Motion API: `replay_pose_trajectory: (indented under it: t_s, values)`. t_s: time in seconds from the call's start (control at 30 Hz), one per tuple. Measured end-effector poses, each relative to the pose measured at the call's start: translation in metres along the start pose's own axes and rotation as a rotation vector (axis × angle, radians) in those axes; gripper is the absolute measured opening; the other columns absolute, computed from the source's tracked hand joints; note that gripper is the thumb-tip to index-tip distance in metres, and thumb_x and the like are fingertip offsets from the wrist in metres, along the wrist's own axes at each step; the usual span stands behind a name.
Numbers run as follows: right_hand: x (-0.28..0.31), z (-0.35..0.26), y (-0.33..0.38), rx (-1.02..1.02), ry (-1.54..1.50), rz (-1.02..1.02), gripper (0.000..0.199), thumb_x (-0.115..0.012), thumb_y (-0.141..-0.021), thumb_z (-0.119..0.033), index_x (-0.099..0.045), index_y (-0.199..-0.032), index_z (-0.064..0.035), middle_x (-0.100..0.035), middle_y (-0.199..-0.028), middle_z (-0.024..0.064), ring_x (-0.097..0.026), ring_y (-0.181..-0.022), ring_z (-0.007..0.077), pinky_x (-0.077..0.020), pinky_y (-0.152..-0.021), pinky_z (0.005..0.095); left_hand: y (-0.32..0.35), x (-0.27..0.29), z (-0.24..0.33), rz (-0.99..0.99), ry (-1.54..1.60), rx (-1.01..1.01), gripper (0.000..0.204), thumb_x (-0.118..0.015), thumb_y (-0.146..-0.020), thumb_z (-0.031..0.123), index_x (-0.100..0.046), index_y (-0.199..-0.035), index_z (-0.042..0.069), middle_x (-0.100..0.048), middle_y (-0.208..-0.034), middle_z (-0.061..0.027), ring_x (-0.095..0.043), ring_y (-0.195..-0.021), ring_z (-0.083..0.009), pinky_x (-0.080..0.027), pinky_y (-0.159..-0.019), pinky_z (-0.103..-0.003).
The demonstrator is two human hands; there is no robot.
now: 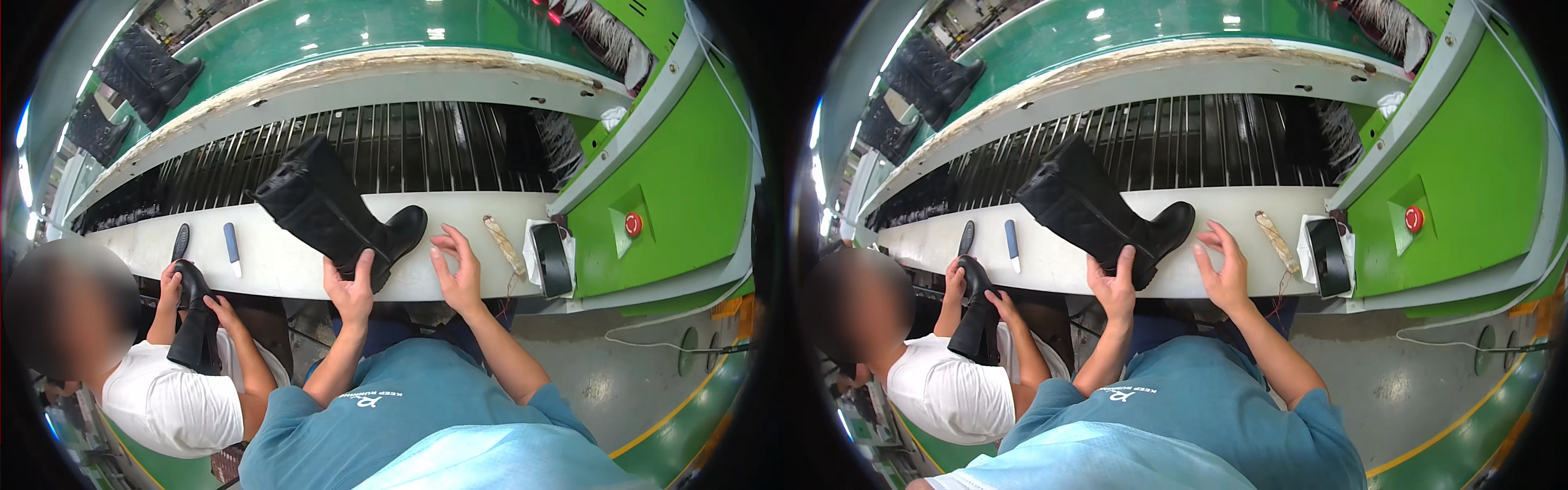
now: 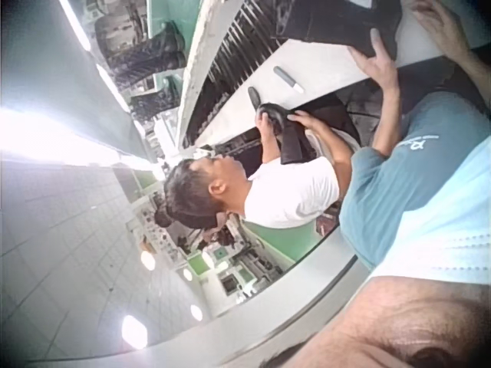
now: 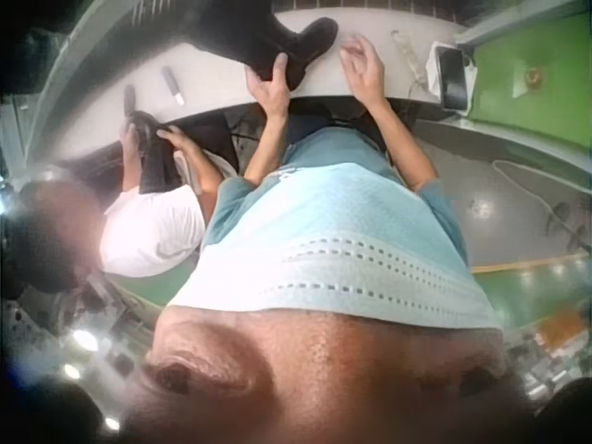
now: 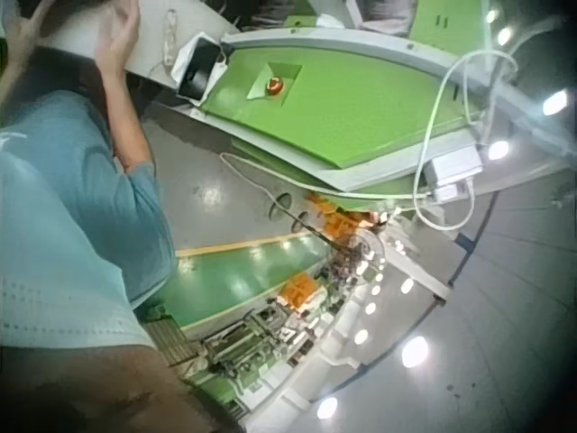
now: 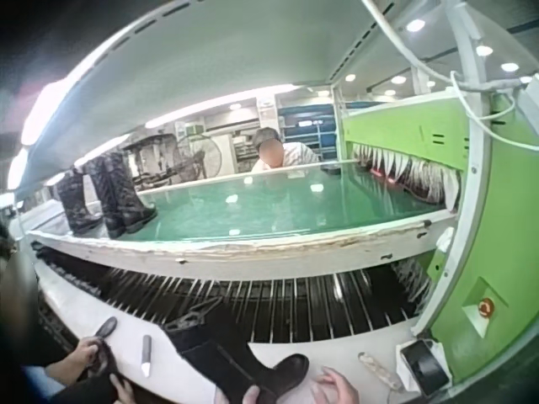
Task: The recorder is inspecting and placing black boots onto a conveyor belt in a shoe manufacturing facility.
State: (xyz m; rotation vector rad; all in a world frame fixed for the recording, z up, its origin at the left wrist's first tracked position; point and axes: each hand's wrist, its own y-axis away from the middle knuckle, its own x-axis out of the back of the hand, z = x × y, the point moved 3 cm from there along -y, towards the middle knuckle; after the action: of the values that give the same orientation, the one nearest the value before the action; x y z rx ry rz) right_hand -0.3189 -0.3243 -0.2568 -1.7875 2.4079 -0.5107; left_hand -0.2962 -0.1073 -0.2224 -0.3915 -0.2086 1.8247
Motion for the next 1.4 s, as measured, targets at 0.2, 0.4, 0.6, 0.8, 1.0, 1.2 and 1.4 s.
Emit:
replay_pose_trajectory:
  t_s: [0.2,0.4,0.6,0.8,1.0,1.2,1.4]
  values:
    - [-0.002,0.013,0.008,-0.024,-0.067,0.023,0.043,-0.07,-0.108,-0.008,-0.059,-0.149,0.0012,-0.075,-0.114,0.0121,-0.073,-0.107,0.0179,-0.0588,-0.1,0.0359,-0.098,0.019,0.096,0.356,-0.034,-0.366,0.048,-0.08,-0.101,0.005,-0.061,-0.143,-0.009,-0.071,-0.132,-0.0137,-0.068,-0.118,-0.0202,-0.053,-0.107,-0.035]
    - [-0.01,0.007,0.007,0.088,0.067,0.001,0.04,-0.073,-0.105,-0.006,-0.064,-0.144,0.0014,-0.077,-0.106,0.0103,-0.073,-0.099,0.0172,-0.0602,-0.093,0.0343,-0.334,0.019,0.214,0.34,-0.066,-0.951,0.056,-0.091,-0.095,0.022,-0.067,-0.133,-0.011,-0.077,-0.126,-0.018,-0.073,-0.11,-0.0239,-0.056,-0.104,-0.037]
    - [-0.011,0.004,0.003,0.097,0.14,-0.001,0.035,-0.076,-0.101,-0.005,-0.07,-0.135,-0.0008,-0.075,-0.101,0.0113,-0.074,-0.089,0.0209,-0.0617,-0.084,0.0344,-0.535,0.031,0.222,0.459,-0.649,-0.889,0.08,-0.093,-0.084,0.052,-0.07,-0.132,-0.007,-0.08,-0.121,-0.025,-0.078,-0.114,-0.0391,-0.059,-0.103,-0.046]
    - [-0.014,0.002,0.001,0.136,0.208,-0.024,0.023,-0.078,-0.098,-0.008,-0.075,-0.121,-0.0031,-0.075,-0.093,0.0111,-0.074,-0.084,0.025,-0.0617,-0.078,0.0359,-0.598,0.099,0.114,0.327,-1.214,-0.415,0.091,-0.082,-0.087,0.066,-0.065,-0.151,0.003,-0.071,-0.144,-0.0286,-0.067,-0.136,-0.0456,-0.051,-0.118,-0.049]
    - [-0.017,0.002,-0.001,0.154,0.272,-0.085,0.01,-0.078,-0.098,-0.009,-0.078,-0.107,-0.0031,-0.075,-0.089,0.0107,-0.074,-0.081,0.0242,-0.0594,-0.076,0.0349,-0.528,0.076,0.146,0.495,-1.519,-0.434,0.085,-0.075,-0.092,0.071,-0.065,-0.142,0.003,-0.071,-0.143,-0.0269,-0.068,-0.135,-0.0431,-0.058,-0.105,-0.057]
    - [-0.015,0.0,0.001,0.172,0.286,-0.055,0.007,-0.078,-0.096,-0.01,-0.078,-0.101,-0.006,-0.075,-0.086,0.0081,-0.074,-0.08,0.0275,-0.0576,-0.074,0.0382,-0.518,0.013,0.165,0.195,-1.596,-0.409,0.075,-0.073,-0.096,0.063,-0.061,-0.134,-0.001,-0.077,-0.125,-0.0311,-0.075,-0.119,-0.0492,-0.059,-0.1,-0.057]
    - [-0.01,-0.002,0.005,0.191,0.28,-0.007,0.006,-0.079,-0.096,-0.009,-0.078,-0.098,-0.003,-0.076,-0.087,0.0101,-0.074,-0.08,0.0273,-0.0588,-0.076,0.038,-0.376,-0.096,0.196,-0.51,-1.248,-0.574,0.078,-0.084,-0.098,0.042,-0.055,-0.161,0.006,-0.081,-0.123,-0.0203,-0.08,-0.114,-0.032,-0.063,-0.096,-0.044]
